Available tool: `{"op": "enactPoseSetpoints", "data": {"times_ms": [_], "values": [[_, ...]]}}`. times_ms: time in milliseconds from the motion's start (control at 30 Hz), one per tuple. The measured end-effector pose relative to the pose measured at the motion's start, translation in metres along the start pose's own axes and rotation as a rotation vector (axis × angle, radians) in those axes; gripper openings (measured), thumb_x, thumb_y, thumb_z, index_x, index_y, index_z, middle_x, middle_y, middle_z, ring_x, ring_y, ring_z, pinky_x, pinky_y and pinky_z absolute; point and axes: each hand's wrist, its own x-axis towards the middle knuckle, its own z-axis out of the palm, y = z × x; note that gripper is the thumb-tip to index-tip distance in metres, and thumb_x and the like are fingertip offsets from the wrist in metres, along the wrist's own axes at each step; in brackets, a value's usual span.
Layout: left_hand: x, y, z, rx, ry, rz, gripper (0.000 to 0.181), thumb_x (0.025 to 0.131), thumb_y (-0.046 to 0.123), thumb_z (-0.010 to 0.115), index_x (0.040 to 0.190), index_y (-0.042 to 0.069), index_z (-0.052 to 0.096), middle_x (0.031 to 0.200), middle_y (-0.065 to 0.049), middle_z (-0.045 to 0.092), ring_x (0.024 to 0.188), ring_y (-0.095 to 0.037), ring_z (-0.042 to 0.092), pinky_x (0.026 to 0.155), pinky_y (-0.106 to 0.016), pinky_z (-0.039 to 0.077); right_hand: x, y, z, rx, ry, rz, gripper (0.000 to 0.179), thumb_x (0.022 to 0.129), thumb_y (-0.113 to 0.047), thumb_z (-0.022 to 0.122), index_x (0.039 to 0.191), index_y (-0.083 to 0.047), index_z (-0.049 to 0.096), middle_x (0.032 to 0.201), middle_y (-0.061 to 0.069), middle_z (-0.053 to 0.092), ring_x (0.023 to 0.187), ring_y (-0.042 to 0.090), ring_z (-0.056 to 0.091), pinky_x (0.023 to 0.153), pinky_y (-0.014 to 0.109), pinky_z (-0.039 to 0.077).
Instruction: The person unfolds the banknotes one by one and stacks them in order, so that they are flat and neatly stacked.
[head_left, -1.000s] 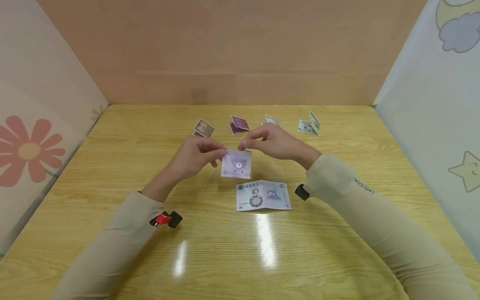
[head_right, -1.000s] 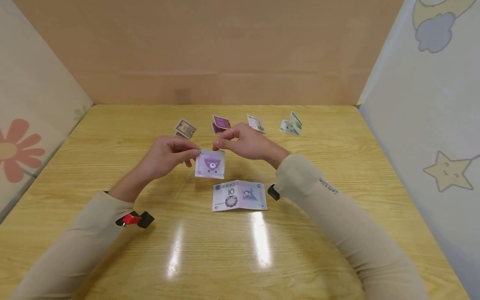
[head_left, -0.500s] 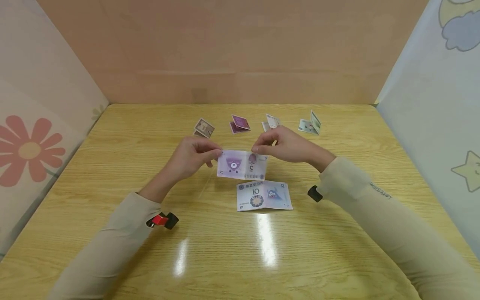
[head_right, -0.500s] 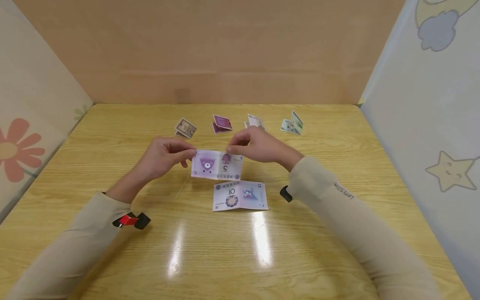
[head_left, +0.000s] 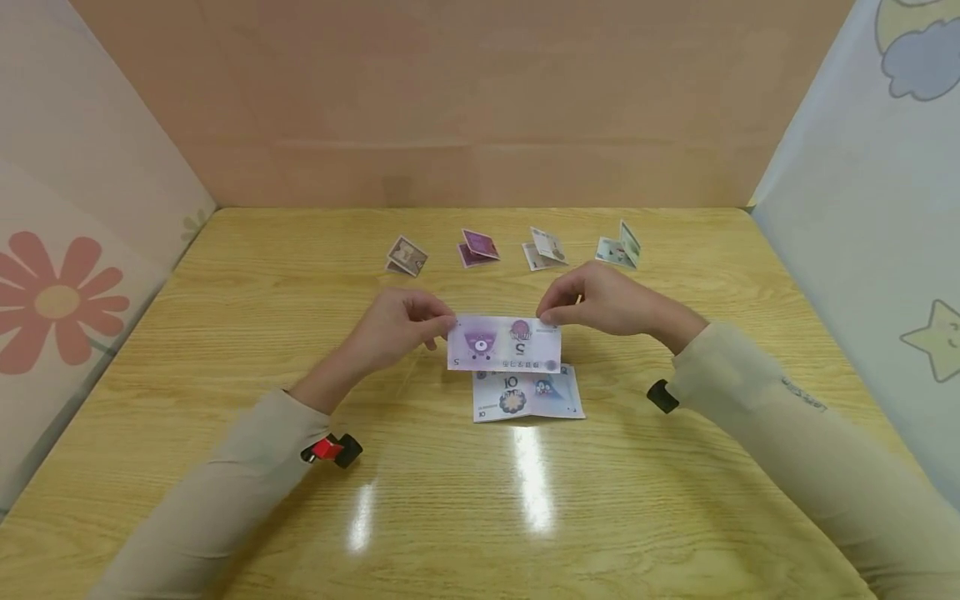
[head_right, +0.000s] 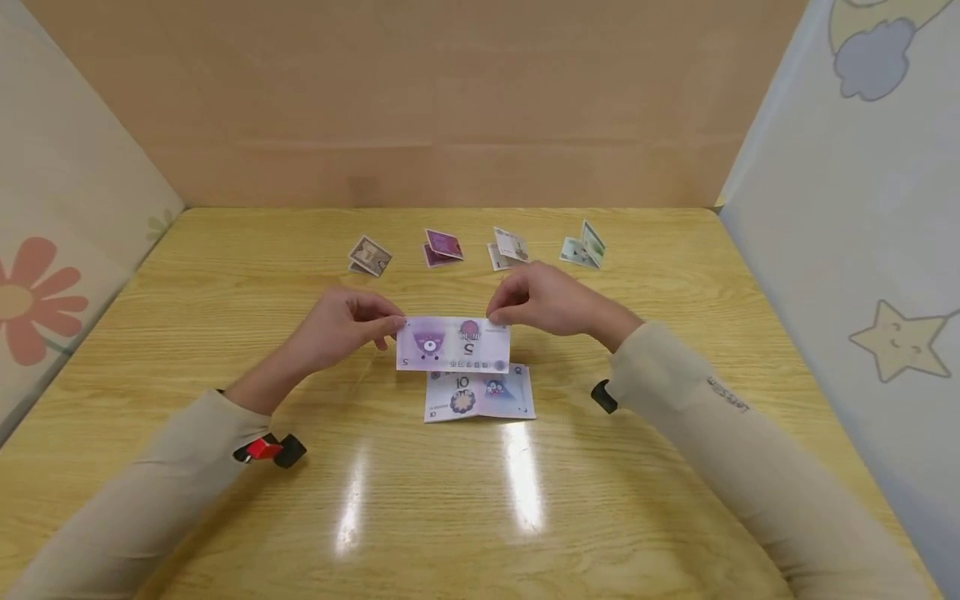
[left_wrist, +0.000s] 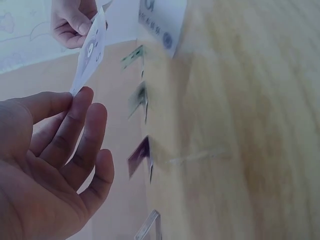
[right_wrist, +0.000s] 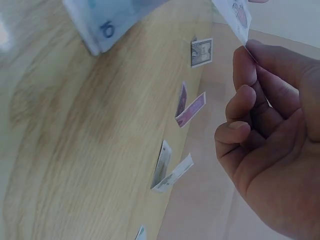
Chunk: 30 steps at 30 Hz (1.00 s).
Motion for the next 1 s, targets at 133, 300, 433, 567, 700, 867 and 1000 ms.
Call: {"op": "enactPoseSetpoints", "data": {"times_ms": [133,300,433,567,700,867,1000], "values": [[0.0,-0.001,0.01,0.002,-0.058,-0.032,0.01,0.096,0.016,0.071,0.097,0.008,0.076,0.088,-0.006,0.072,0.076,-0.03,0.068,0.071,-0.045,0.057,-0.008,0.004,0.003,0.002,-0.038,0.023,0.011,0.098,-0.018,0.068,0.102,-0.013,0.077,0.097,-0.001,0.072,0.086,0.021,0.061,0.079,0.038,0.05],[-0.002,-0.001,0.018,0.026,-0.129,-0.041,0.01,0.097,0.015,0.068,0.097,0.009,0.076,0.086,-0.005,0.072,0.077,-0.027,0.067,0.067,-0.039,0.056,-0.017,0.01,0.007,0.015,-0.065,0.017,0.011,0.099,-0.019,0.066,0.103,-0.014,0.076,0.098,-0.002,0.072,0.088,0.023,0.061,0.079,0.038,0.05],[-0.004,-0.002,0.02,0.062,-0.177,-0.005,0.012,0.097,0.015,0.067,0.096,0.008,0.077,0.083,-0.006,0.073,0.076,-0.025,0.066,0.064,-0.035,0.054,-0.019,0.016,0.013,0.045,-0.084,-0.021,0.01,0.099,-0.015,0.067,0.102,-0.013,0.076,0.097,-0.001,0.071,0.087,0.022,0.061,0.079,0.035,0.051],[-0.005,-0.004,0.022,0.096,-0.218,0.02,0.012,0.097,0.013,0.068,0.092,0.006,0.077,0.081,-0.006,0.072,0.073,-0.021,0.064,0.064,-0.031,0.052,-0.02,0.021,0.022,0.067,-0.106,-0.036,0.009,0.097,-0.011,0.067,0.1,-0.013,0.076,0.094,-0.001,0.071,0.086,0.02,0.06,0.078,0.033,0.05],[-0.002,-0.008,0.025,0.15,-0.256,0.003,0.012,0.096,0.013,0.068,0.088,0.008,0.076,0.076,-0.004,0.07,0.064,-0.014,0.059,0.057,-0.027,0.047,-0.02,0.024,0.033,0.02,-0.106,-0.026,0.01,0.097,-0.008,0.067,0.099,-0.015,0.075,0.091,-0.003,0.069,0.084,0.018,0.059,0.076,0.034,0.05],[0.001,-0.011,0.03,0.246,-0.27,0.005,0.013,0.095,0.014,0.069,0.084,0.012,0.076,0.071,0.0,0.067,0.059,-0.013,0.057,0.055,-0.027,0.046,-0.023,0.024,0.044,-0.043,-0.088,-0.035,0.012,0.095,-0.003,0.067,0.097,-0.014,0.073,0.089,-0.004,0.067,0.082,0.016,0.056,0.075,0.033,0.05],[0.004,-0.014,0.033,0.311,-0.268,0.011,0.014,0.094,0.015,0.069,0.082,0.015,0.076,0.071,0.002,0.066,0.062,-0.013,0.057,0.059,-0.029,0.049,-0.023,0.025,0.052,-0.096,-0.057,-0.032,0.014,0.094,-0.001,0.067,0.095,-0.015,0.072,0.086,-0.005,0.064,0.08,0.016,0.055,0.075,0.034,0.049]]}}
